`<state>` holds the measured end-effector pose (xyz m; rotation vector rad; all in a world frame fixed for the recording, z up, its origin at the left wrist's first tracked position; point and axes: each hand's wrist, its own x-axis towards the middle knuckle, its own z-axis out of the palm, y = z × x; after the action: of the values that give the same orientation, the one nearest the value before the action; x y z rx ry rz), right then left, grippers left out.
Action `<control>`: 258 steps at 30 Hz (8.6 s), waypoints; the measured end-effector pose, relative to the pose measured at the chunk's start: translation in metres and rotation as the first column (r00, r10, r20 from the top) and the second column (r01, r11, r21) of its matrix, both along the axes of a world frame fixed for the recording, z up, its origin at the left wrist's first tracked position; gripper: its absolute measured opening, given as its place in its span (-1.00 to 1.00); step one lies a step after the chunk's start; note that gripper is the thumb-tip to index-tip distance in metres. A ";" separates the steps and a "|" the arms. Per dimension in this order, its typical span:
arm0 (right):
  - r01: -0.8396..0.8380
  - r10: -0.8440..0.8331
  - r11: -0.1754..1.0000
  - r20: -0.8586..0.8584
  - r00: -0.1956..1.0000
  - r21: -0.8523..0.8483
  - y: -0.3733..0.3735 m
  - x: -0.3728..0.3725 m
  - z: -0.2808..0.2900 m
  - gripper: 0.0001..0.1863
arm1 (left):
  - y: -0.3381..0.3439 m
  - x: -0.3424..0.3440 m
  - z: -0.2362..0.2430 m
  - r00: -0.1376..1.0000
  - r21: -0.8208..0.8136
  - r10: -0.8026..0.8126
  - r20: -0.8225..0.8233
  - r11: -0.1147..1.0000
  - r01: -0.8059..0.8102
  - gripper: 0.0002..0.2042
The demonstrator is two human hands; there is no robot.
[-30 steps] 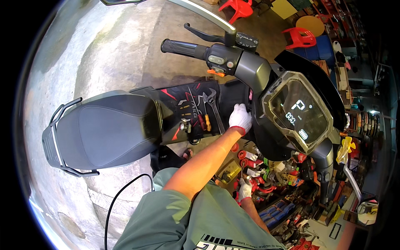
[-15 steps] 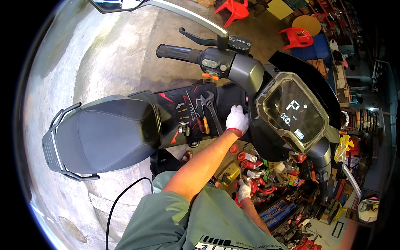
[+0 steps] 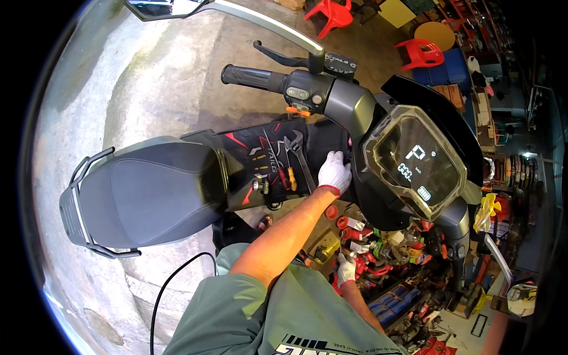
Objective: The person manipulates electrical wires and plastic components on a motorcycle, using a tool and their hands to organize and secure parts inside the front housing.
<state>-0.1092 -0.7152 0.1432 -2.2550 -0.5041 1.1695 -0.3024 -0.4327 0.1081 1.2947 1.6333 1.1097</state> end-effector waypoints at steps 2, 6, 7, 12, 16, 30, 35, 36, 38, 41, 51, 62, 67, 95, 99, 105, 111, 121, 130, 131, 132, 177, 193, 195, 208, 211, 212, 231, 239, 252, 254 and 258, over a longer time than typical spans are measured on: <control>-0.010 0.010 1.000 -0.023 1.000 0.006 -0.002 0.001 0.000 -0.91 | -0.005 -0.003 0.009 1.000 -0.018 -0.010 0.020 1.000 0.011 -0.73; 0.001 -0.001 1.000 -0.002 1.000 -0.027 -0.004 0.002 0.002 -0.92 | -0.017 -0.017 0.038 0.990 -0.151 0.016 0.141 0.988 0.005 -0.76; 0.005 -0.005 1.000 0.000 1.000 -0.017 -0.004 0.002 0.004 -0.93 | -0.018 -0.022 0.044 0.986 -0.173 0.052 0.160 0.985 -0.024 -0.76; -0.014 0.017 0.999 0.057 0.998 -0.049 -0.001 0.004 0.005 -0.92 | -0.012 -0.033 0.063 0.973 -0.235 0.091 0.210 0.971 -0.040 -0.79; -0.037 0.039 0.998 0.042 0.998 -0.042 0.000 0.005 0.002 -0.88 | -0.015 -0.035 0.071 0.975 -0.228 0.095 0.202 0.973 -0.048 -0.80; -0.071 0.073 0.997 0.053 0.996 -0.035 0.003 0.015 -0.001 -0.86 | -0.011 -0.031 0.051 0.977 -0.210 0.020 0.215 0.977 0.026 -0.75; -0.056 0.056 0.998 -0.002 0.998 0.001 0.002 0.010 0.004 -0.87 | -0.020 -0.036 0.065 0.965 -0.215 0.069 0.252 0.977 -0.013 -0.75; -0.058 0.059 0.998 0.024 0.998 -0.035 0.002 0.008 0.006 -0.86 | -0.022 -0.036 0.066 0.966 -0.224 0.075 0.249 0.974 -0.018 -0.75; -0.048 0.049 0.998 0.001 0.999 -0.032 0.003 0.005 0.011 -0.86 | -0.022 -0.036 0.066 0.961 -0.256 0.098 0.259 0.966 -0.030 -0.74; -0.029 0.030 0.999 0.014 0.999 -0.032 0.003 0.003 0.010 -0.87 | -0.018 -0.031 0.063 0.945 -0.249 0.157 0.287 0.965 -0.084 -0.74; 0.001 -0.001 1.000 0.033 0.999 -0.010 -0.007 0.013 -0.002 -0.86 | -0.017 -0.032 0.065 0.983 -0.244 0.066 0.171 0.969 -0.022 -0.76; -0.077 0.077 0.997 0.017 0.997 -0.007 -0.002 0.017 -0.004 -0.84 | -0.006 -0.025 0.037 0.954 -0.194 0.107 0.282 0.980 -0.053 -0.66; -0.048 0.049 0.998 0.008 0.999 -0.037 0.002 0.012 0.003 -0.83 | -0.011 -0.029 0.021 0.922 -0.147 0.099 0.374 0.988 -0.047 -0.74; -0.105 0.109 0.985 0.020 0.994 -0.139 0.029 -0.051 0.038 -0.78 | -0.014 -0.056 -0.016 0.558 -0.147 0.004 0.830 0.966 0.212 -0.83; -0.085 0.089 0.987 0.026 0.996 -0.134 0.029 -0.051 0.037 -0.78 | -0.015 -0.059 -0.016 0.571 -0.136 -0.003 0.821 0.970 0.200 -0.85; -0.084 0.092 0.985 0.050 0.994 -0.150 0.025 -0.052 0.039 -0.79 | -0.015 -0.063 -0.023 0.593 -0.111 -0.058 0.803 0.964 0.244 -0.80; -0.093 0.102 0.982 0.047 0.994 -0.163 0.022 -0.054 0.043 -0.79 | -0.016 -0.063 -0.043 0.321 -0.113 0.011 0.947 0.947 0.299 -0.70; -0.088 0.092 0.984 0.019 0.996 -0.153 0.018 -0.062 0.044 -0.75 | -0.028 -0.078 -0.049 -0.328 -0.038 0.160 0.931 0.937 0.348 -0.83; -0.078 0.079 0.987 0.005 0.997 -0.141 0.014 -0.055 0.040 -0.74 | -0.028 -0.083 -0.042 -0.355 -0.060 0.207 0.912 0.922 0.382 -0.77; -0.081 0.083 0.985 0.007 0.997 -0.151 0.015 -0.055 0.039 -0.74 | -0.028 -0.084 -0.042 -0.340 -0.068 0.210 0.917 0.920 0.387 -0.76; -0.089 0.090 0.986 -0.002 0.996 -0.138 0.015 -0.054 0.040 -0.75 | -0.028 -0.084 -0.042 -0.311 -0.077 0.214 0.926 0.914 0.398 -0.76; -0.142 0.155 0.970 0.053 0.987 -0.199 0.033 -0.069 0.044 -0.73 | -0.025 -0.044 0.028 0.894 -0.106 0.008 0.447 0.993 0.044 -0.79; -0.189 0.200 0.960 0.035 0.979 -0.206 0.051 -0.075 0.035 -0.77 | -0.010 -0.047 0.028 0.911 -0.067 -0.099 0.401 0.988 0.137 -0.76; -0.182 0.196 0.960 0.047 0.979 -0.215 0.054 -0.078 0.035 -0.78 | -0.010 -0.046 0.028 0.910 -0.070 -0.098 0.403 0.988 0.137 -0.75; -0.177 0.191 0.964 0.050 0.980 -0.200 0.060 -0.081 0.037 -0.82 | -0.008 -0.051 0.032 0.887 -0.117 -0.096 0.451 0.979 0.166 -0.74; -0.178 0.195 0.959 0.058 0.979 -0.221 0.065 -0.085 0.041 -0.85 | -0.013 -0.050 0.038 0.870 -0.159 -0.050 0.490 0.976 0.146 -0.75; -0.179 0.197 0.956 0.057 0.979 -0.233 0.066 -0.086 0.042 -0.86 | -0.014 -0.049 0.040 0.861 -0.185 -0.029 0.508 0.972 0.142 -0.76; -0.286 0.303 0.928 0.036 0.952 -0.240 0.087 -0.083 0.043 -0.69 | -0.019 -0.050 0.035 0.818 -0.185 -0.007 0.575 0.973 0.138 -0.77; -0.264 0.288 0.944 0.103 0.952 -0.200 0.086 -0.086 0.043 -0.74 | -0.013 -0.043 0.046 0.866 -0.221 -0.017 0.500 0.964 0.146 -0.76; -0.378 0.346 0.913 0.198 0.917 0.155 0.137 -0.135 0.069 -0.77 | -0.013 -0.038 0.033 0.832 -0.161 -0.034 0.554 0.976 0.148 -0.77; -0.494 0.425 0.822 0.273 0.863 0.282 0.154 -0.150 0.073 -0.74 | -0.011 -0.038 0.031 0.830 -0.157 -0.067 0.554 0.970 0.183 -0.78; -0.603 0.495 0.772 0.408 0.767 0.199 0.181 -0.173 0.076 -0.60 | -0.008 -0.040 0.027 0.812 -0.149 -0.108 0.573 0.961 0.233 -0.76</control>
<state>-0.2825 -0.5341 0.2190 -2.0659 -1.4818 0.8588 -0.3429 -0.4410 0.1347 0.8425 1.1272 1.0426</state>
